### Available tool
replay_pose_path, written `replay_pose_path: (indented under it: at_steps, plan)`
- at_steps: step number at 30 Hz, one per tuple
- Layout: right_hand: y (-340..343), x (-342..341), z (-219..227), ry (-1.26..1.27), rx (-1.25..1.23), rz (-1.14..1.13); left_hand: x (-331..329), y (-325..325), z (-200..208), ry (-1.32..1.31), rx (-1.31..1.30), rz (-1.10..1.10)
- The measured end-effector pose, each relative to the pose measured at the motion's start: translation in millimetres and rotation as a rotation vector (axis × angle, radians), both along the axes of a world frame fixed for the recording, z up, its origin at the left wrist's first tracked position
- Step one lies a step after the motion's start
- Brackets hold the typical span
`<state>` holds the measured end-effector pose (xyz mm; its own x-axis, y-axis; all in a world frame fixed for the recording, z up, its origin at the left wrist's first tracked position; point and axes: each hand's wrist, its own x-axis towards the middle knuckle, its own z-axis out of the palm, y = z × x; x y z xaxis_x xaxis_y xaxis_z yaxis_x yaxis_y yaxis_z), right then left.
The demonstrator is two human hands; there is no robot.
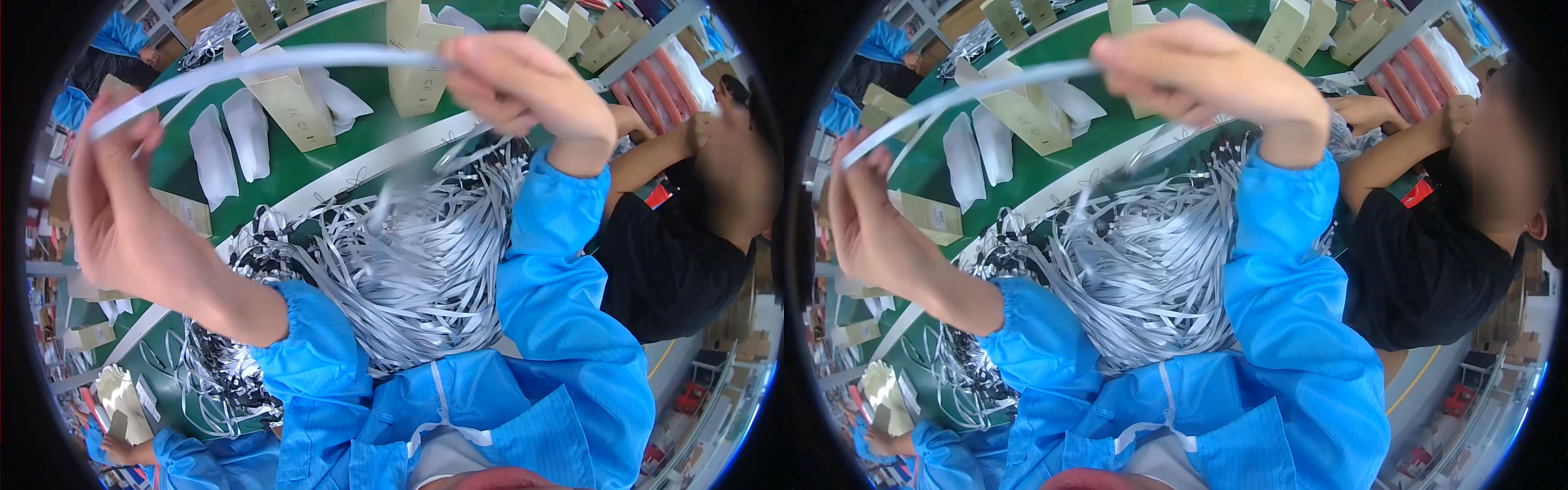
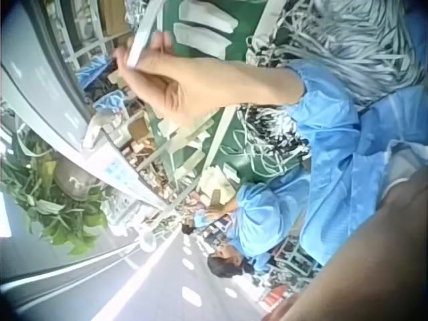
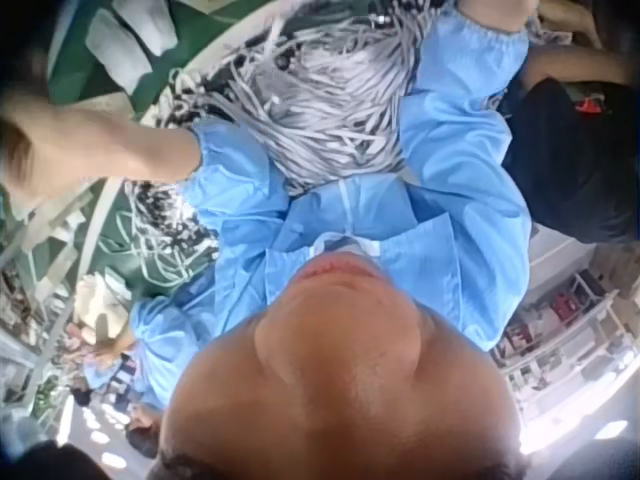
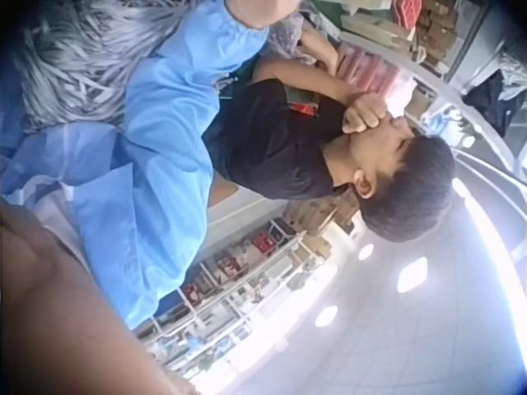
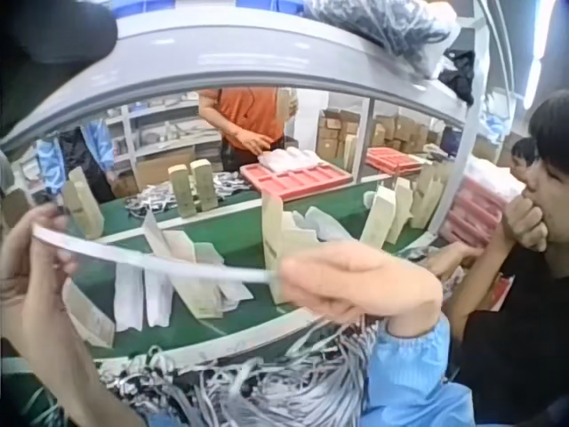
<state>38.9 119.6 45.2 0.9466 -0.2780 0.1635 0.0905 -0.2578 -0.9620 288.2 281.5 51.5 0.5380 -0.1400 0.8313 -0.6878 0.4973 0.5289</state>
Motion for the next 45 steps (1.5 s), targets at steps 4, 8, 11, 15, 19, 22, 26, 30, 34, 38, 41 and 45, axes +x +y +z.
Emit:
replay_pose_path:
  at_steps: [4, 8, 11, 15, 19, 22, 26, 30, 34, 38, 41, 45]
  plan:
    - [10, -13, 17, -0.057, 0.079, -0.212, -7, 3, -6, -0.28, 0.635, -0.122]
    - [15, -14, 9, -0.052, -0.353, -0.594, -22, -34, -21, -0.524, 0.364, -0.34]
    - [-1, -11, -12, -0.198, -0.851, -0.446, -67, -56, -19, -0.564, 0.352, -0.53]
    - [4, 2, -19, -0.172, -0.982, -0.351, -93, -88, -62, -0.252, 0.186, -0.846]
    - [3, -25, -22, -0.255, -0.596, -0.731, -72, -102, -56, -0.393, 0.846, -1.24]
    - [-3, -46, -10, -0.37, -0.481, -0.946, -47, -109, -50, -0.52, 1.171, -1.346]
    - [-7, -58, -9, -0.316, -0.369, -0.955, -56, -111, -55, -0.116, 0.937, -1.518]
    - [6, -33, -13, -0.187, -0.512, -0.708, -92, -103, -43, 0.73, 0.339, -1.358]
    - [12, 5, -20, 0.256, -0.655, -0.44, -67, -104, -57, 1.088, 0.234, -1.476]
    - [18, 14, -21, -0.182, -0.607, -0.608, -41, -103, -71, 0.726, 0.377, -1.758]
    - [22, 29, -28, -0.252, -0.686, -0.501, -46, -85, -58, 0.627, 0.56, -1.646]
    - [21, 48, -37, -0.346, -0.788, -0.378, -57, -82, -51, 0.576, 0.626, -1.043]
